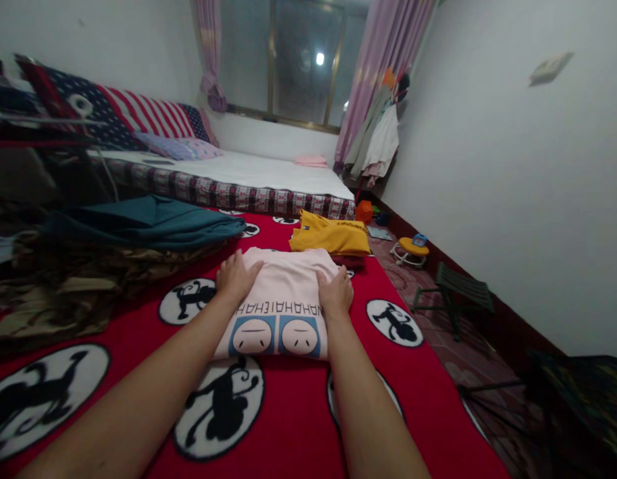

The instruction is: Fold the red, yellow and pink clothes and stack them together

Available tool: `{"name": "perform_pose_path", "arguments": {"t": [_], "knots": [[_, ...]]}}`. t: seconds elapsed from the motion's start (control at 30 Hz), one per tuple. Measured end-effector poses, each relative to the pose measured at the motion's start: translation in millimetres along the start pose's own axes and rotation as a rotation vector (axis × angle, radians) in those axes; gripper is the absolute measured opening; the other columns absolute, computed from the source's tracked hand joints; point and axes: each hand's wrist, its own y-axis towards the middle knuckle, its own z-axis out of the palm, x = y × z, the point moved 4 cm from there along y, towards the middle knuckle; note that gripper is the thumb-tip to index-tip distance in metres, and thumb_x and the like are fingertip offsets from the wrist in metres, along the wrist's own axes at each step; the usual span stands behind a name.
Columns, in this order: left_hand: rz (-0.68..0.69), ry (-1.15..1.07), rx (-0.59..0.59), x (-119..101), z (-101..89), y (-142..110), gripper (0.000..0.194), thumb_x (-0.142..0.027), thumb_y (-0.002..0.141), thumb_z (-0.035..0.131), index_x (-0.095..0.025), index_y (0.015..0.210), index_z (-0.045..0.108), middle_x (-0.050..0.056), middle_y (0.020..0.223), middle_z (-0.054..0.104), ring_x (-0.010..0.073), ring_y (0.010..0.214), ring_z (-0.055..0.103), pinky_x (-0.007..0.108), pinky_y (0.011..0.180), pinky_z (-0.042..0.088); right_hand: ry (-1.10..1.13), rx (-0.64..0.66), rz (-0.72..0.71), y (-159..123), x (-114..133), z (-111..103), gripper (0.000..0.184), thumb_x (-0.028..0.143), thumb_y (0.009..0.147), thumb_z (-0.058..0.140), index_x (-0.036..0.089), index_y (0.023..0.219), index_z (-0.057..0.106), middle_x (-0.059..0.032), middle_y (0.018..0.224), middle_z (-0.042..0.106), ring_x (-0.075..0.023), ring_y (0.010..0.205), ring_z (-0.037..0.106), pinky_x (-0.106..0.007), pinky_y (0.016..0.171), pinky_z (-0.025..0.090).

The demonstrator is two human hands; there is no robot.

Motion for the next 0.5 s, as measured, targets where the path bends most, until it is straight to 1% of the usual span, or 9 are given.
{"name": "perform_pose_path", "arguments": {"t": [0.07, 0.17, 0.23, 0.3, 0.33, 0.37, 0.43, 0.47, 0.5], "knots": [[-0.015, -0.056, -0.027, 2.9, -4.8, -1.6, 0.082, -0.056, 0.084, 0.053, -0.005, 0.146, 0.034, 0.028, 0.132, 0.054, 0.0421, 0.126, 0.048, 0.051, 0.100, 0.041, 0.035, -0.015, 0.020, -0.2, -2.9, -1.9, 0.083, 0.055, 0.084, 0.054, 0.002, 0.145, 0.035, -0.0295, 0.130, 0.055, -0.0390, 0.122, 0.053, -0.048, 0.099, 0.041], [-0.095, -0.212, -0.008, 11.5, -4.5, -1.7, 0.097, -0.053, 0.077, 0.065, -0.007, 0.151, 0.023, 0.028, 0.133, 0.054, 0.0418, 0.124, 0.051, 0.050, 0.098, 0.043, 0.209, -0.039, 0.057, -0.9, -8.1, -4.6, 0.087, 0.052, 0.073, 0.067, 0.004, 0.141, 0.043, -0.0288, 0.126, 0.059, -0.0405, 0.117, 0.056, -0.050, 0.095, 0.044], [-0.155, -0.377, 0.015, 15.1, -4.3, 0.8, 0.104, -0.049, 0.071, 0.073, -0.006, 0.151, 0.021, 0.028, 0.139, 0.049, 0.0397, 0.128, 0.049, 0.047, 0.101, 0.043, 0.435, 0.002, 0.062, -1.3, -7.6, -7.0, 0.074, 0.042, 0.064, 0.074, 0.007, 0.127, 0.057, -0.0232, 0.118, 0.066, -0.0378, 0.109, 0.061, -0.046, 0.089, 0.049], [-0.149, -0.604, -0.010, 10.8, -13.5, 4.0, 0.098, -0.040, 0.070, 0.076, -0.006, 0.148, 0.028, 0.026, 0.144, 0.044, 0.0339, 0.131, 0.047, 0.040, 0.104, 0.043, 0.659, 0.054, 0.051, -2.0, -1.3, -15.7, 0.055, 0.034, 0.060, 0.073, 0.009, 0.108, 0.066, -0.0168, 0.104, 0.071, -0.0327, 0.095, 0.066, -0.040, 0.078, 0.053], [-0.107, -0.731, -0.047, 4.9, -24.0, 5.0, 0.091, -0.035, 0.070, 0.075, -0.007, 0.146, 0.033, 0.023, 0.145, 0.045, 0.0305, 0.131, 0.048, 0.037, 0.104, 0.044, 0.766, 0.043, 0.024, -2.2, 3.7, -24.9, 0.049, 0.032, 0.061, 0.072, 0.009, 0.104, 0.067, -0.0145, 0.099, 0.072, -0.0297, 0.089, 0.068, -0.037, 0.073, 0.054], [-0.038, -0.859, -0.094, -3.0, -38.6, 4.9, 0.085, -0.031, 0.070, 0.074, -0.009, 0.144, 0.037, 0.020, 0.144, 0.047, 0.0277, 0.128, 0.051, 0.034, 0.103, 0.045, 0.865, -0.014, -0.022, -2.1, 9.1, -37.9, 0.048, 0.030, 0.062, 0.071, 0.009, 0.104, 0.066, -0.0129, 0.098, 0.072, -0.0266, 0.085, 0.068, -0.034, 0.070, 0.054], [0.153, -1.088, -0.184, -21.5, -76.8, 0.4, 0.080, -0.028, 0.070, 0.073, -0.015, 0.142, 0.041, 0.013, 0.137, 0.056, 0.0247, 0.120, 0.057, 0.032, 0.099, 0.048, 1.021, -0.228, -0.165, -2.2, 17.4, -71.5, 0.051, 0.029, 0.066, 0.068, 0.011, 0.114, 0.062, -0.0104, 0.105, 0.071, -0.0211, 0.087, 0.068, -0.030, 0.072, 0.055], [0.256, -1.193, -0.196, -30.1, -97.1, -3.6, 0.082, -0.028, 0.069, 0.074, -0.020, 0.143, 0.040, 0.010, 0.132, 0.060, 0.0241, 0.117, 0.060, 0.032, 0.096, 0.050, 1.028, -0.320, -0.245, -2.2, 19.8, -87.9, 0.050, 0.029, 0.070, 0.065, 0.013, 0.117, 0.060, -0.0088, 0.108, 0.070, -0.0188, 0.090, 0.067, -0.028, 0.073, 0.055], [0.348, -1.297, -0.191, -36.4, -116.5, -8.0, 0.082, -0.027, 0.068, 0.073, -0.024, 0.143, 0.041, 0.006, 0.128, 0.063, 0.0234, 0.115, 0.060, 0.032, 0.095, 0.050, 0.983, -0.361, -0.311, -1.5, 21.1, -101.3, 0.046, 0.029, 0.073, 0.061, 0.014, 0.117, 0.060, -0.0075, 0.109, 0.069, -0.0171, 0.093, 0.066, -0.026, 0.074, 0.055]]}}
